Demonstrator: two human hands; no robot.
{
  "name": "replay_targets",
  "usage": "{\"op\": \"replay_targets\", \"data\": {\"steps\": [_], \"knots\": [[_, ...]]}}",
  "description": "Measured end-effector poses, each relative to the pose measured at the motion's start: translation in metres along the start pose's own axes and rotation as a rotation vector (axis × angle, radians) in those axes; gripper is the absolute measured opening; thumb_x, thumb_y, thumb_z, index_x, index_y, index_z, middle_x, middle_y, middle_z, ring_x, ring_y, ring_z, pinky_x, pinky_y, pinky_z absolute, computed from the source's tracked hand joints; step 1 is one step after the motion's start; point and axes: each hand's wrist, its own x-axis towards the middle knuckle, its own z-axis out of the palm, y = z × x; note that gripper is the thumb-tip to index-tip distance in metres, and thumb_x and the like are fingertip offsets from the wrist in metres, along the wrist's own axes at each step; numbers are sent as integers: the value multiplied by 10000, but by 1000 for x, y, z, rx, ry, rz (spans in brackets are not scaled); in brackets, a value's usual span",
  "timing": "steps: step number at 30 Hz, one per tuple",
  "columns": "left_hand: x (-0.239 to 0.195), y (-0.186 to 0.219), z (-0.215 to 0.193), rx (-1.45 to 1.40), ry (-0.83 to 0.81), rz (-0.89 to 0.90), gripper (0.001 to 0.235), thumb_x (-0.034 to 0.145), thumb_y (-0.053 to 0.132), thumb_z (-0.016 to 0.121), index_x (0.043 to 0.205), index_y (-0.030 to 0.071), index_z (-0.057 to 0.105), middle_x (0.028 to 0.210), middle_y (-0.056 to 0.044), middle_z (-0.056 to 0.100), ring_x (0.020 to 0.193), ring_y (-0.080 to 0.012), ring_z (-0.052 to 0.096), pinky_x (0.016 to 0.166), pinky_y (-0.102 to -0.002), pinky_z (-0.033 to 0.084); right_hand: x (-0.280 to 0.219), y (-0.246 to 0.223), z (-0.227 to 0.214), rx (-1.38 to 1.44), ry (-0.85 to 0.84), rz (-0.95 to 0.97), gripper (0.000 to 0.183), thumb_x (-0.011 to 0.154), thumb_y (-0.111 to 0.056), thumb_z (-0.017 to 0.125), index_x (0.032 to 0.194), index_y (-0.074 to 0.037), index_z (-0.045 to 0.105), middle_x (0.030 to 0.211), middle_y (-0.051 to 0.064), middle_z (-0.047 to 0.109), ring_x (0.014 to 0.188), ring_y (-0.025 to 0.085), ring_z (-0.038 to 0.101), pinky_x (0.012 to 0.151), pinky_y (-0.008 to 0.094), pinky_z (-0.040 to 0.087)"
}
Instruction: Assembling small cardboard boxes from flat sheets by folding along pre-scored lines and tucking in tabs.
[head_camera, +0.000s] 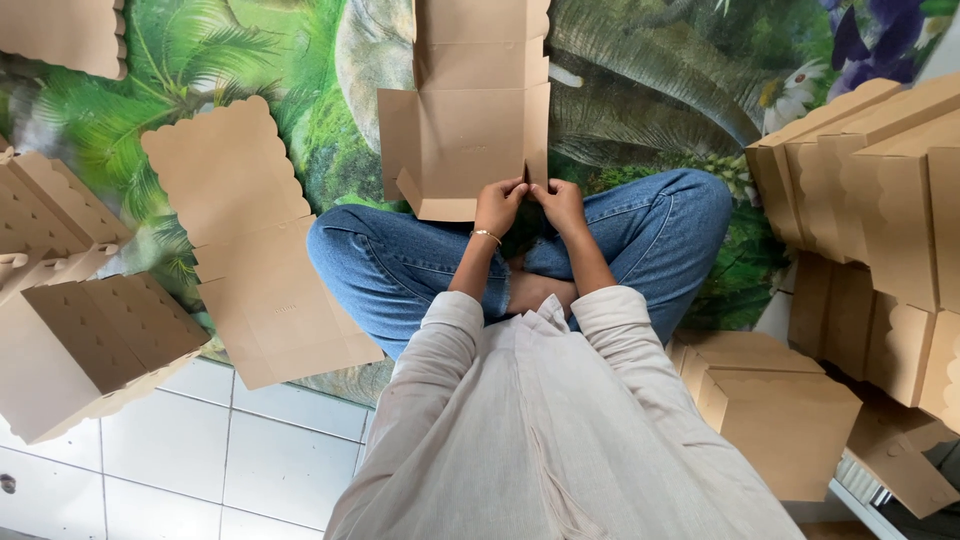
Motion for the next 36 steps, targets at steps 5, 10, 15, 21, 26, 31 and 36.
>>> {"op": "replay_targets", "data": {"steps": [5,10,15,21,26,31,36], "knots": [[6,-12,-1,-97,4,-124,205,879,291,731,1064,210,761,892,-48,756,902,-187,713,808,-339,583,-11,-23,-6,66,5,8,155,776,-301,783,774,-151,746,619,12,656,605,83,583,526,237,415],[6,-8,-6,-276,11,-210,231,863,256,780,1057,132,762,907,-130,747,877,-191,714,804,-331,580,-23,-44,-10,280,-58,85,151,788,-263,773,833,-122,746,677,-31,661,663,66,561,592,188,407],[3,-3,-10,-406,38,-265,250,793,196,845,994,69,767,867,-141,744,809,-163,699,757,-297,596,-14,-22,-7,441,-179,236,246,842,-400,749,913,-165,735,722,-52,674,682,31,603,546,140,364],[-3,10,-13,-416,53,-245,285,739,160,886,961,34,762,840,-175,736,791,-191,709,729,-325,614,-19,-35,-6,402,-100,113,212,827,-356,788,814,-149,749,631,-2,621,639,49,527,559,162,312],[-3,13,-14,-238,84,-194,247,718,269,895,900,138,792,758,-82,748,760,-143,702,742,-312,566,-16,-31,-4,377,-96,85,223,818,-383,800,791,-169,745,614,-2,624,613,45,515,566,171,327],[8,-7,-8,-203,100,-196,209,737,322,876,884,199,794,737,-25,750,771,-118,716,759,-277,552,-21,-38,-5,413,-95,86,206,822,-364,796,818,-162,753,631,-12,644,621,36,531,579,152,337],[8,-10,-7,-252,95,-194,216,764,286,859,918,153,785,773,-58,753,806,-145,716,779,-280,539,-22,-38,-4,470,-88,94,190,836,-312,789,846,-126,755,695,13,687,655,61,570,595,167,379]]}}
